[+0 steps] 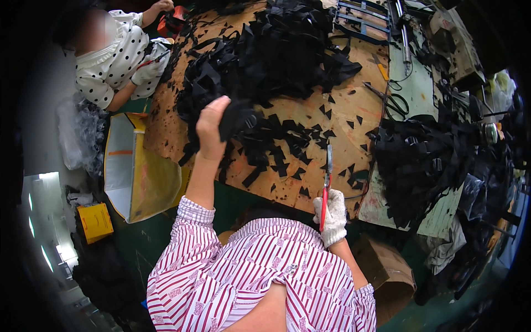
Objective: The person uses red-handled scissors to cut black fabric straps into smaller pieces. They repeatedly pick up straps from a pile on a wooden table, cut them, and place the cut pieces back onto the table.
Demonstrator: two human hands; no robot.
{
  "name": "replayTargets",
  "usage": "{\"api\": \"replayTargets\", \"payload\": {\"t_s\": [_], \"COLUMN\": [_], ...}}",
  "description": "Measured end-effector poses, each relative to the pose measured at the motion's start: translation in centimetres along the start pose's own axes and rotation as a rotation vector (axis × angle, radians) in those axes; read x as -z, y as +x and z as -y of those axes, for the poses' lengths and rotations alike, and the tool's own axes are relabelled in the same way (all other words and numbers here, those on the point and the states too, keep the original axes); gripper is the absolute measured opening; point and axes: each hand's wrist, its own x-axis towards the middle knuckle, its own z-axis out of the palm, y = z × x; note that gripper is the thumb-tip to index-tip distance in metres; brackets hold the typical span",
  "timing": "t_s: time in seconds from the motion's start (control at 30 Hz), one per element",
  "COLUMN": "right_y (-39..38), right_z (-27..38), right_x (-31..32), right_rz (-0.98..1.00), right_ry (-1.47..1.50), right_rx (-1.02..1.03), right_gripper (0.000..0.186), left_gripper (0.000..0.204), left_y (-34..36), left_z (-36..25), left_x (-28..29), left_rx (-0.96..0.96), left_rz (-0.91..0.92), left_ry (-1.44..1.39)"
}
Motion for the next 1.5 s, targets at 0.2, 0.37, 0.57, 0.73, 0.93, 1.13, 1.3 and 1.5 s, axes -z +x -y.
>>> {"api": "replayTargets", "payload": {"t_s": [0.2, 0.37, 0.57, 0.73, 0.93, 1.13, 1.3, 1.5], "right_y": [-0.1, 0.0, -0.3, 0.8, 0.3, 0.6, 0.8, 0.0], "right_z": [0.0, 0.2, -0.5, -2.3, -0.8, -0.7, -1.4, -1.5], "right_x": [0.3, 0.0, 0.6, 0.8, 0.7, 0.8, 0.7, -0.1], "right_rz": [0.015, 0.058, 0.207, 0.299, 0.255, 0.248, 0.215, 0.253], "right_ry": [0.049, -0.009, 0.013, -0.177, -0.572, -0.495, -0.517, -0.171], "right_rx": [-0.021, 0.006, 0.075, 0.121, 0.318, 0.229, 0.308, 0.132], "right_gripper": [0.032, 0.033, 0.034, 0.033, 0.039, 0.045, 0.043, 0.036], "left_gripper": [0.023, 0.019, 0.025, 0.024, 0.023, 0.022, 0.020, 0.020], "left_y": [3.7, -0.7, -5.3, -5.2, -5.6, -5.8, -6.4, -6.4], "left_z": [-3.9, -7.6, -9.4, -10.1, -10.9, -11.8, -12.4, -12.6], "left_x": [2.8, 0.8, -2.7, -3.2, -3.5, -3.9, -4.4, -4.5], "left_rx": [0.234, 0.821, 1.181, 1.200, 1.109, 1.001, 1.037, 0.989], "left_rz": [-0.177, 0.269, 0.284, 0.360, 0.392, 0.471, 0.439, 0.476], "left_ry": [-0.495, -1.179, -1.199, -1.211, -1.164, -1.202, -1.179, -1.089]}}
